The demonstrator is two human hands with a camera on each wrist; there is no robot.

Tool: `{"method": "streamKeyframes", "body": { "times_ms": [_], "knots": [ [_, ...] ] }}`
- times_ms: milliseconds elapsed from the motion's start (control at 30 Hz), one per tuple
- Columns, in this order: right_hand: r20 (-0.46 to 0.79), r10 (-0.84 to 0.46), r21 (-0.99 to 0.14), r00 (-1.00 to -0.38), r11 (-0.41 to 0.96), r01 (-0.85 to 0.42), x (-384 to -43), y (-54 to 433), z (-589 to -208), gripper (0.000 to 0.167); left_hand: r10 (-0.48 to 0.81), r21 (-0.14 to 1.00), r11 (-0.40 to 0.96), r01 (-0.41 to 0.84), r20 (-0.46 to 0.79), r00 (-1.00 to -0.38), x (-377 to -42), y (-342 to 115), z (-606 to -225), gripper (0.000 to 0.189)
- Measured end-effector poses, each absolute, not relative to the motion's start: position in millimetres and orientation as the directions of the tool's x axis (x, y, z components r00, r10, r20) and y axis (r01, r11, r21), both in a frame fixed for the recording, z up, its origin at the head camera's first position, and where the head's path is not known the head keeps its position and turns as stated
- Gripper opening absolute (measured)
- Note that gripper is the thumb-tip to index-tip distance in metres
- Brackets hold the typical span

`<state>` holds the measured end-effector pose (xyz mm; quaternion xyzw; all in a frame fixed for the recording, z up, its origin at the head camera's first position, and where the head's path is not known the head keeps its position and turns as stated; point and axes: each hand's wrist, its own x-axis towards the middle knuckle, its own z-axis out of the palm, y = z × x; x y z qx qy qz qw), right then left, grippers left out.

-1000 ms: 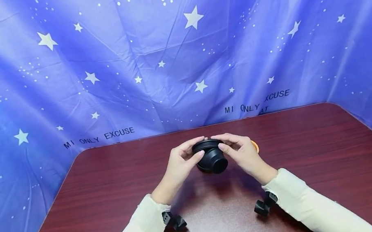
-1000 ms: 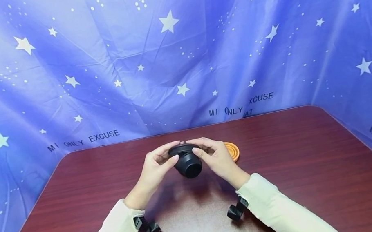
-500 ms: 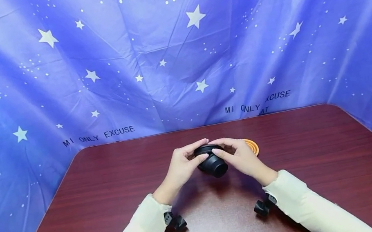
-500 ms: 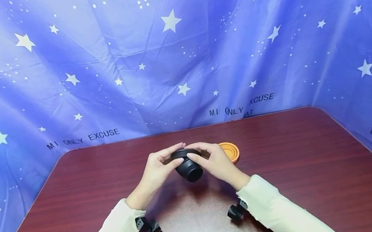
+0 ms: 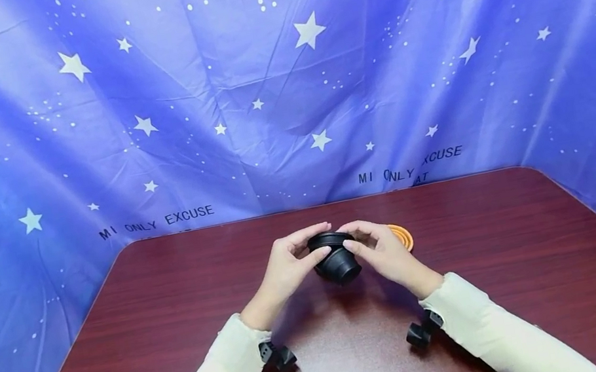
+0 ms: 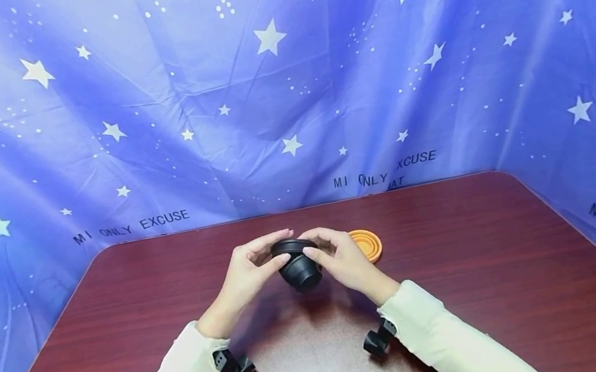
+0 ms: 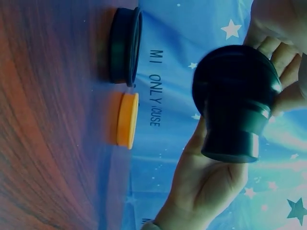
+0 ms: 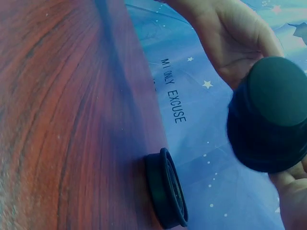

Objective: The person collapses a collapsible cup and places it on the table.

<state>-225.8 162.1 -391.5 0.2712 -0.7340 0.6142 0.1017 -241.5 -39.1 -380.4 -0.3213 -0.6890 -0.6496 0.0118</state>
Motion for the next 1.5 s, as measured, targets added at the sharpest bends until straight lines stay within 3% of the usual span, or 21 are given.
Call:
{"method": "streamKeyframes", "body": {
  "times_ms": [333, 700, 900, 1100, 1333, 1500],
  "knots": [
    [0.526, -0.156, -0.848, -0.836, -0.023, -0.529, -221.8, 162.1, -387.9, 0.022, 0.505, 0.902, -0.158, 0.401, 0.423, -0.752, -241.3, -40.2, -379.4, 0.047],
    [0.500, -0.198, -0.863, -0.843, -0.027, -0.505, -223.6, 163.2, -390.3, 0.026, 0.418, 0.916, -0.070, 0.396, 0.387, -0.822, -244.0, -39.1, -385.2, 0.041],
    [0.429, -0.269, -0.882, -0.862, 0.082, -0.464, -223.9, 162.3, -390.5, 0.025, 0.422, 0.921, 0.042, 0.387, 0.335, -0.842, -233.9, -36.9, -373.3, 0.043],
    [0.376, -0.314, -0.883, -0.872, 0.165, -0.440, -223.5, 161.5, -389.7, 0.022, 0.434, 0.923, 0.055, 0.380, 0.321, -0.842, -222.0, -36.1, -358.4, 0.042],
    [0.423, -0.293, -0.864, -0.858, 0.156, -0.479, -223.9, 162.9, -387.0, 0.020, 0.452, 0.921, -0.024, 0.389, 0.357, -0.817, -234.9, -37.3, -372.6, 0.044],
    [0.494, -0.240, -0.854, -0.836, 0.050, -0.518, -225.8, 163.4, -385.7, 0.020, 0.478, 0.919, -0.065, 0.388, 0.370, -0.796, -241.5, -39.2, -378.9, 0.043]
  ]
}}
